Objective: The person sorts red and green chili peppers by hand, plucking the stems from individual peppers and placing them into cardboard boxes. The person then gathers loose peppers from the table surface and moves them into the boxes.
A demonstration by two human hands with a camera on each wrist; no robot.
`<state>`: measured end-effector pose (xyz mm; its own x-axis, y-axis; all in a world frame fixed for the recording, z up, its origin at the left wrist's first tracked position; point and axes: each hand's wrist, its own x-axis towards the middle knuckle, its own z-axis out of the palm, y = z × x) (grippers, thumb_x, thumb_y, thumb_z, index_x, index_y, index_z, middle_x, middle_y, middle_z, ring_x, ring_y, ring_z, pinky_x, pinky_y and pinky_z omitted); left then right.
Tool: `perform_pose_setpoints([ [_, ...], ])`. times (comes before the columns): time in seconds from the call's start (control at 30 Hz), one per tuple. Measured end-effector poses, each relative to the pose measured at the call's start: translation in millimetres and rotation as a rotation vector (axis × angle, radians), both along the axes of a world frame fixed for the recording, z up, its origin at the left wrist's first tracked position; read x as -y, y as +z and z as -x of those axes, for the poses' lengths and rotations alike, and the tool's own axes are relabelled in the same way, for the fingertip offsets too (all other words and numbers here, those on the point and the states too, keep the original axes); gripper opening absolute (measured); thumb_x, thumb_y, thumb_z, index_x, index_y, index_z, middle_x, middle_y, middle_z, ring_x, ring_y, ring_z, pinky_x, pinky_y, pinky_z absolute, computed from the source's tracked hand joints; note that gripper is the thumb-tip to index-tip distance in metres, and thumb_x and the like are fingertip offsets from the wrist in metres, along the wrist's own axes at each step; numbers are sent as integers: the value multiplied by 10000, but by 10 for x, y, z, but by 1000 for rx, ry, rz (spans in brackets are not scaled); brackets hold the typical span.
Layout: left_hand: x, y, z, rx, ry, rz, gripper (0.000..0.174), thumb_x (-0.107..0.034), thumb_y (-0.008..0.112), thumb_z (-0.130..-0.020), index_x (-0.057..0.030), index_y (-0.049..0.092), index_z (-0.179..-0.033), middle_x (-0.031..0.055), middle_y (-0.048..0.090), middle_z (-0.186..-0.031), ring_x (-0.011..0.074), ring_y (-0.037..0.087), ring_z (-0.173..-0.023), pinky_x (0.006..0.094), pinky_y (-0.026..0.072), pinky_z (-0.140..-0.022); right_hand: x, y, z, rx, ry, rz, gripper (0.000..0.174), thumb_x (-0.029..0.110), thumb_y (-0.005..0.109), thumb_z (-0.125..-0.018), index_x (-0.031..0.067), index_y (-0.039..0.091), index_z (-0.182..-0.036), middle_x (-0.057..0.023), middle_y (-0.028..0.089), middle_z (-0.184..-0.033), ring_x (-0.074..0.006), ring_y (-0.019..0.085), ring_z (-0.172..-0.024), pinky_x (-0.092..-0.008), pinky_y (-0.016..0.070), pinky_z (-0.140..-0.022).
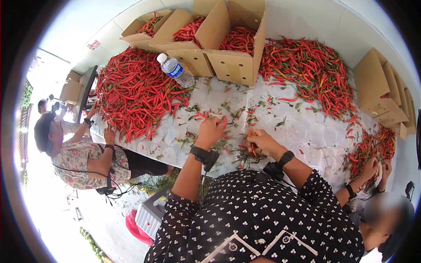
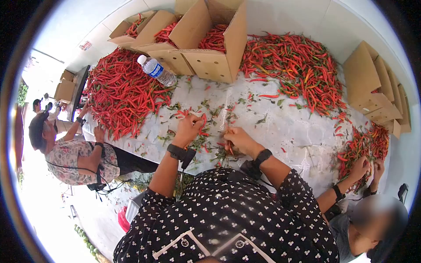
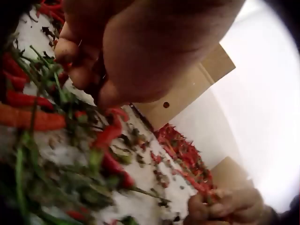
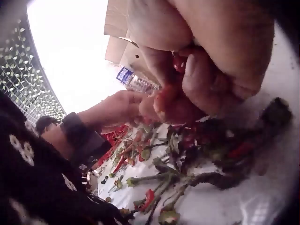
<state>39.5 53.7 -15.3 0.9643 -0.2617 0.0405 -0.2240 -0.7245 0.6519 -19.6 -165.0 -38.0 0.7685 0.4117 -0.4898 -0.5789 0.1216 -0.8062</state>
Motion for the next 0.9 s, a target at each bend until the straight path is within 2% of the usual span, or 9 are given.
perform_pose_setpoints([
  [0.1, 243, 347, 133, -281, -16, 139, 184, -187, 612, -775, -9, 634, -815, 148, 633, -741, 297, 603, -694, 349, 462, -621, -24, 140, -132, 39, -136, -107, 180, 201, 522, -874, 33, 527, -939, -58, 564, -602, -110, 515, -471, -224, 380, -403],
  [0.23, 360, 241, 155, -172, -245, 221, 204, -206, 627, -770, -5, 628, -808, 143, 628, -744, 289, 595, -683, 351, 455, -600, -99, 250, -175, -1, -211, -143, 195, 263, 548, -871, 69, 534, -859, -40, 556, -593, -92, 488, -455, -211, 322, -384],
  [0.33, 320, 166, 101, 82, -137, 101, 201, -219, 607, -743, -22, 598, -778, 163, 602, -766, 306, 606, -694, 389, 480, -611, -14, 121, -142, -32, -349, -155, 208, 270, 548, -872, 70, 541, -816, -33, 550, -610, -93, 496, -472, -213, 310, -372],
  [0.4, 243, 200, 104, 132, -24, -345, 170, -200, 589, -741, -37, 581, -789, 168, 587, -808, 332, 599, -705, 406, 482, -619, 52, 42, -120, -58, -383, -141, 209, 267, 543, -874, 71, 541, -802, -27, 545, -621, -92, 501, -484, -212, 304, -365],
  [0.53, 209, -21, 116, 83, -81, -440, 139, -169, 573, -743, -39, 565, -794, 172, 583, -834, 368, 585, -704, 418, 482, -639, 148, -8, -91, -83, -294, -138, 174, 243, 548, -880, 83, 549, -813, -10, 552, -654, -93, 526, -528, -198, 335, -375],
  [0.6, 253, -13, 166, 163, -124, -101, 138, -161, 574, -745, -32, 560, -793, 177, 583, -789, 375, 581, -687, 434, 472, -629, 76, 119, -70, -89, -300, -106, 184, 250, 550, -875, 83, 546, -798, -4, 546, -653, -83, 503, -511, -207, 319, -368],
  [0.7, 398, 177, 304, -56, -190, 35, 149, -146, 602, -744, -22, 565, -819, 159, 589, -708, 347, 588, -685, 416, 459, -605, -30, 127, -90, -48, -268, -106, 184, 255, 558, -868, 88, 544, -791, 8, 535, -648, -71, 476, -492, -217, 308, -365],
  [0.8, 467, 263, 389, 81, -248, -3, 158, -148, 604, -755, -13, 564, -825, 159, 593, -674, 349, 583, -652, 396, 461, -595, -101, 135, -136, -4, -267, -114, 167, 248, 562, -867, 95, 544, -805, 19, 520, -631, -66, 466, -488, -213, 311, -374],
  [0.9, 414, 226, 357, 2, -290, 111, 182, -136, 604, -755, -9, 550, -874, 156, 602, -700, 307, 591, -628, 369, 462, -586, -52, 122, -143, -17, -356, -90, 161, 250, 552, -873, 101, 539, -810, 22, 507, -612, -63, 458, -485, -202, 313, -389],
])
